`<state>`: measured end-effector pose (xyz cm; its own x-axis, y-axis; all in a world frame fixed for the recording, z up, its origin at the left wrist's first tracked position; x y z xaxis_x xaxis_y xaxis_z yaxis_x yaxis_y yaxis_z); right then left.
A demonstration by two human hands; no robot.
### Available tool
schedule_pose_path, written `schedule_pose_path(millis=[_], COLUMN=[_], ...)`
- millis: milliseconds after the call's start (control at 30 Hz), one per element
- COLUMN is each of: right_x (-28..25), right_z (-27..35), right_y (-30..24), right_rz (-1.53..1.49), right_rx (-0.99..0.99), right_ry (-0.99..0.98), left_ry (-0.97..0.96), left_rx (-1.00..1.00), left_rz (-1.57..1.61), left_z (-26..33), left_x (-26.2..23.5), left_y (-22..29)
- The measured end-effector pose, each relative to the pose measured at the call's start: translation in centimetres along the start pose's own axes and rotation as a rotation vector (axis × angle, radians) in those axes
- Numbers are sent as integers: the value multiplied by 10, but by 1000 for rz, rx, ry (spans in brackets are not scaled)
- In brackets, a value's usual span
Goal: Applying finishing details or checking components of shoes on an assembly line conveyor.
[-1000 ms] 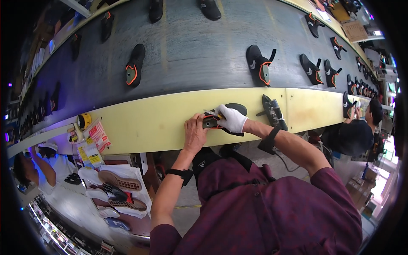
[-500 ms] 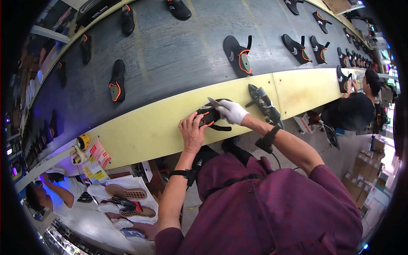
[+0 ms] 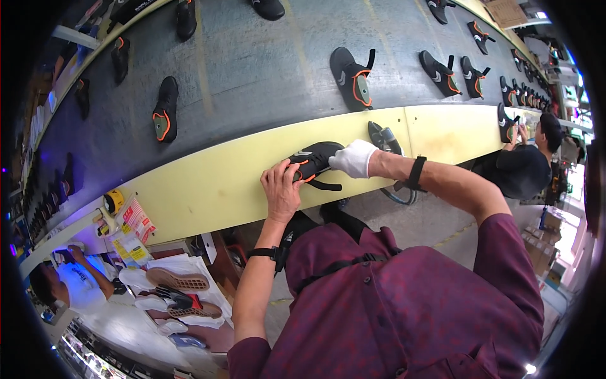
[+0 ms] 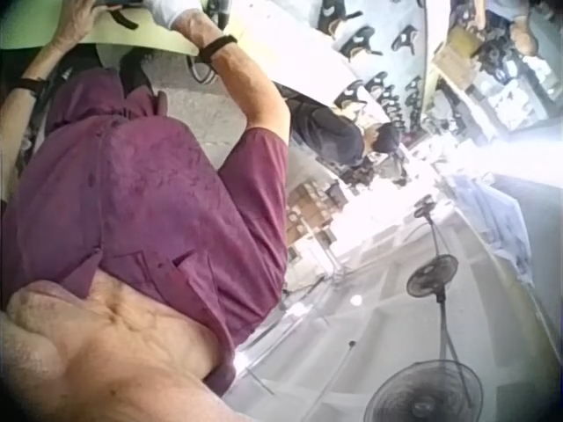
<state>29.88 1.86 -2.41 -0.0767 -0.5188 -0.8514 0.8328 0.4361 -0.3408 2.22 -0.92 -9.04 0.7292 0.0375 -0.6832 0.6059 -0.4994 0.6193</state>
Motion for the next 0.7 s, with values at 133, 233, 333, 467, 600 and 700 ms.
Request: schedule_pose_path(millis=[133, 233, 333, 467, 600, 700], right_x=[-18, 8, 13, 18, 17, 8], right_z=[-23, -49, -49, -45, -44, -26], right_y=[-18, -45, -51, -51, -51, -41], right_rz=[185, 217, 206, 189, 182, 132], right_rx=[-6, -13, -7, 44, 56, 73], right_ry=[-160, -179, -146, -78, -100, -21], left_ry=[1, -2, 19, -13, 3, -1], left_rx=[1, -1, 3, -19, -7, 2], left_rz=[3, 13, 35, 118, 45, 39], left_z=[-3, -3, -12, -12, -7, -9], left_x=[0, -2, -8, -19, -8, -5], left_y=[1, 3, -2, 7, 2, 1])
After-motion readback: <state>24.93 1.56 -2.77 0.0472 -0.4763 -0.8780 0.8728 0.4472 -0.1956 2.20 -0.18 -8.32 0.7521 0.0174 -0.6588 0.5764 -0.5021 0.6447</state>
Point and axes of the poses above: each hand's wrist, its own z-axis away from the middle knuckle, its own x-axis out of the palm, y = z × x, the point moved 1 cm from there along -z, towards the middle knuckle, and after that the axes turned 11 degrees about y, right-handed, at the moved point
